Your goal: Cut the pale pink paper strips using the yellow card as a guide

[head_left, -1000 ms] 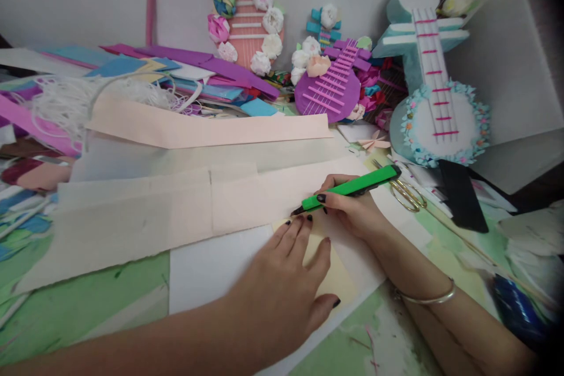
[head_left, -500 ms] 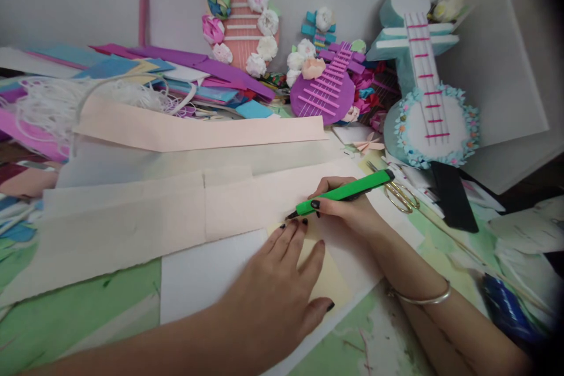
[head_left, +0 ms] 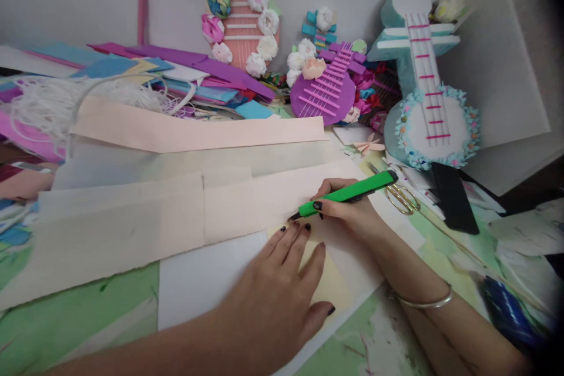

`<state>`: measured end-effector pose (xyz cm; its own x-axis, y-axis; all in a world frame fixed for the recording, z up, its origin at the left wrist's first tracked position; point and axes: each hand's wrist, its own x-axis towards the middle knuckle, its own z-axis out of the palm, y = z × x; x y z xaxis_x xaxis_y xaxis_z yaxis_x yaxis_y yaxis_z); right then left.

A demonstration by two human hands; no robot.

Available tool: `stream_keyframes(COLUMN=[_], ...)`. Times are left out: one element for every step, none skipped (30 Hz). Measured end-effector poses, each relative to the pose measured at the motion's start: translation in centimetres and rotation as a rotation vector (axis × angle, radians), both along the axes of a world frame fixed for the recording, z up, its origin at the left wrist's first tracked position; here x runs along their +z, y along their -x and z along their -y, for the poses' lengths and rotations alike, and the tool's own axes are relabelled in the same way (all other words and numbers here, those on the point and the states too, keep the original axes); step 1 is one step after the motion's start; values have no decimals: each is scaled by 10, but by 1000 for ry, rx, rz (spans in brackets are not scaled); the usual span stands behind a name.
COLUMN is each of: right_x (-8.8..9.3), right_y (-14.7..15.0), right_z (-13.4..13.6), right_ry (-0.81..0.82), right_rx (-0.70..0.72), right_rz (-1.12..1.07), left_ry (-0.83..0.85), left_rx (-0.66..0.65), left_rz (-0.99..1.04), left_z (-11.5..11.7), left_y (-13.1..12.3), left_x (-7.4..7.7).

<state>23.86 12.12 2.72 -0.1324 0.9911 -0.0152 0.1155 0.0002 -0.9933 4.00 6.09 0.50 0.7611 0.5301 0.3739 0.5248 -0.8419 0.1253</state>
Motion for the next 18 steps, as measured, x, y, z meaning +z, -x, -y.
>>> stream_keyframes(right_x=[-1,-2,-3,-4,-5,-5,-6,-6,-6,-5,-5,-4,-2,-1,1,4,6,8], right_y=[0,-1,-2,-3,-4,-4,-5,-5,-5,-5,-5,-5,-4,-4,-4,-4,-5,-5], right_z=[0,-1,-1,-2,-3,-3,-3,-4,-4,-3,-3,-3,-2,-2,-2,-1,-1,-1], right_ry=[-1,-3,-5,-9,-12,-15,-16,-15,-11,-8,-4,-1,-1,-4,-8,-12,-14,-14], right_rx=[3,5,6,2,-4,-11,-17,-21,-23,-23,-21,-18,-16,-15,-13,-9,-1,8], right_rz=[-2,-3,-3,-6,-10,-15,-20,-23,-25,-25,-22,-16,-5,13,38,67,96,119], left_ry=[-2,-1,1,4,5,5,4,0,-6,-11,-13,-15,-16,-16,-15,-16,-16,-15], left_rx=[2,4,4,4,3,2,2,4,6,8,10,9,9,8,8,8,7,5], left_rz=[-1,-2,-3,-4,-3,-4,-4,-3,-2,1,3,4,6,7,7,7,5,3], left_z=[0,0,0,0,0,0,0,0,0,0,0,0,0,0,0,0,0,0], left_y=[0,0,0,0,0,0,0,0,0,0,0,0,0,0,0,0,0,0], left_x=[0,0,0,0,0,0,0,0,0,0,0,0,0,-1,-1,-1,-1,-1])
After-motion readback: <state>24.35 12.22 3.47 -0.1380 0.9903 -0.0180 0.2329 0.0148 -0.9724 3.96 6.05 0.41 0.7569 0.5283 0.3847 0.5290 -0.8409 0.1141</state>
